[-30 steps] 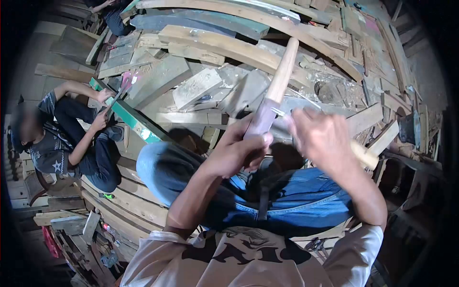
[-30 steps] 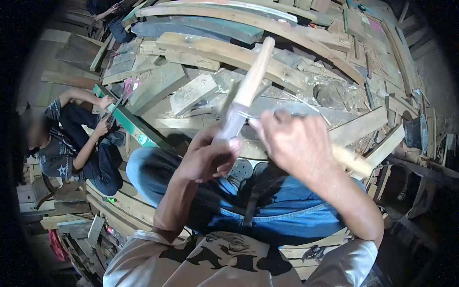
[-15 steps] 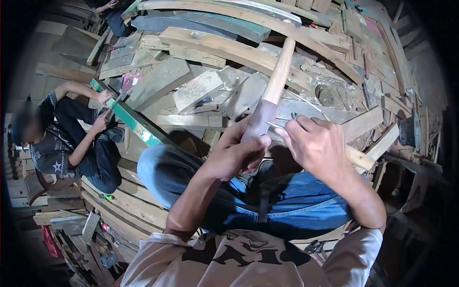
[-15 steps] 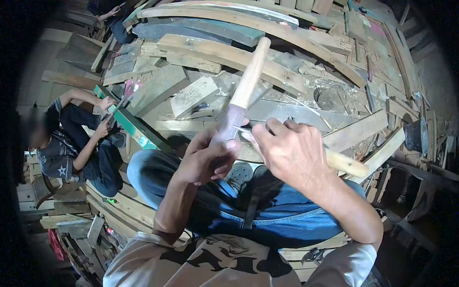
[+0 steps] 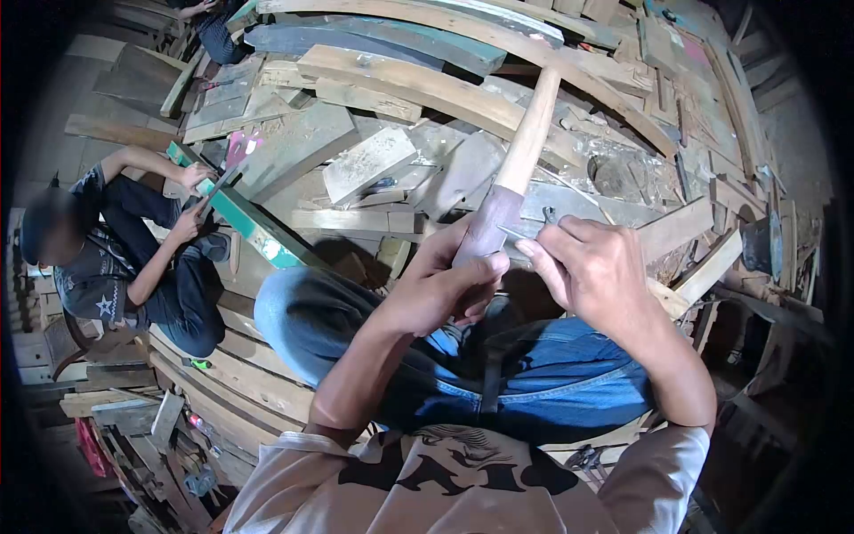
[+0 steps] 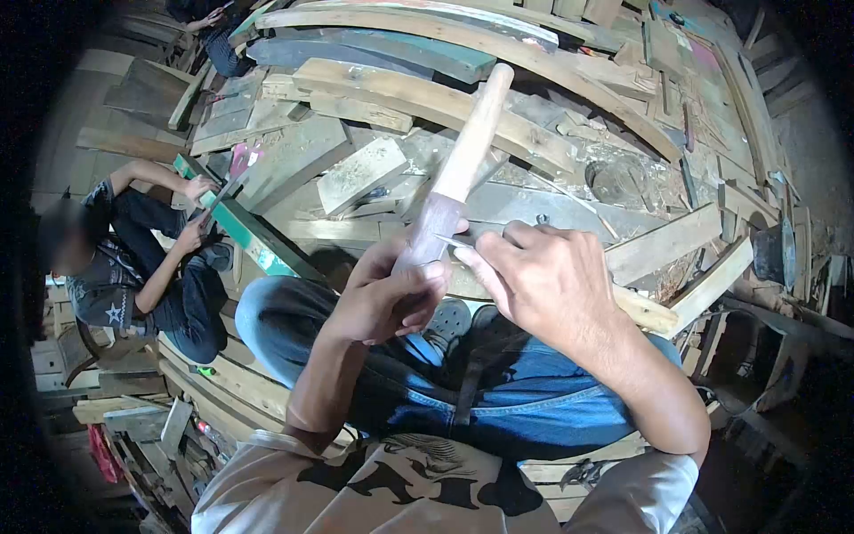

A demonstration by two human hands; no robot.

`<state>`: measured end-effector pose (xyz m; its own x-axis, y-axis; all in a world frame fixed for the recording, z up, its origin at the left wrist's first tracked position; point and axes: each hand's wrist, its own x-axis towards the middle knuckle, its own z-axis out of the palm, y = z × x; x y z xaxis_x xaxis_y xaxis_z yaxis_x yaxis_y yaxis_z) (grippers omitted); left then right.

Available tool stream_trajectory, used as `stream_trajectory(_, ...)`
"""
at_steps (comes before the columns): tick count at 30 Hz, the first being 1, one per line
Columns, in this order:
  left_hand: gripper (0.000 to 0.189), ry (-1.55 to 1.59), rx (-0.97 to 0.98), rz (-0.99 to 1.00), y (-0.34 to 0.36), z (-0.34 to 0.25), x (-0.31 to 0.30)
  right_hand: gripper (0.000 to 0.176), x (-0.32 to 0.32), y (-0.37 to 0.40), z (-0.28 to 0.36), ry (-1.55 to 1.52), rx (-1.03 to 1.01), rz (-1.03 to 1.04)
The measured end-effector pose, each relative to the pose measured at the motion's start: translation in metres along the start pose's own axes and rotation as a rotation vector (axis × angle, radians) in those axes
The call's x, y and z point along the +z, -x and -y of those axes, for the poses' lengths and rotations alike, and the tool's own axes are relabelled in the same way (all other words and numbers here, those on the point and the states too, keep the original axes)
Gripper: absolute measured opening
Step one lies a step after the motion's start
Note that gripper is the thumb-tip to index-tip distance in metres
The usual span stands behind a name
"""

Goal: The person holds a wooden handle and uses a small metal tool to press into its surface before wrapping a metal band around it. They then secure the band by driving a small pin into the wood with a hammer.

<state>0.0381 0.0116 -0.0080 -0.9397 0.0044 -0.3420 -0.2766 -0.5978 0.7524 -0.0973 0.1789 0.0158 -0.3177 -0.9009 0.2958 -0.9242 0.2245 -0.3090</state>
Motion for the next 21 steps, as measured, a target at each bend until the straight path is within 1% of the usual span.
stream_trajectory(6,0.036,-0.038,0.021,-0.012,-0.0001,0.0028,-0.0009,0.021,-0.002,-0.0005,0.0009,-0.022,0.02,0.008)
stream_trajectory(8,0.038,-0.037,0.016,-0.014,-0.0001,0.0031,-0.0012,0.022,-0.0023,-0.0005,0.0006,-0.098,0.032,0.001)
stream_trajectory(13,0.041,-0.043,0.03,-0.003,0.0001,0.0046,-0.0025,0.021,-0.0026,-0.0004,0.0008,-0.166,0.082,-0.011)
stream_trajectory(16,0.044,-0.047,0.036,-0.001,-0.0001,0.0072,-0.0039,0.021,-0.0041,0.0001,-0.0002,-0.216,0.126,0.048)
stream_trajectory(18,0.045,-0.057,0.006,-0.019,0.0008,0.0045,-0.0018,0.023,-0.0035,0.0,-0.0013,-0.276,0.15,0.057)
stream_trajectory(19,0.045,-0.057,0.005,-0.019,0.0009,0.0045,-0.0017,0.027,-0.0034,-0.0009,-0.0014,-0.298,0.16,0.048)
stream_trajectory(20,0.045,-0.071,0.02,-0.014,0.0008,0.0046,-0.0016,0.027,-0.0052,-0.0016,-0.0011,-0.297,0.16,0.047)
stream_trajectory(21,0.046,-0.084,0.035,-0.009,0.0006,0.0045,-0.0012,0.029,-0.0086,-0.0026,-0.0006,-0.316,0.197,0.091)
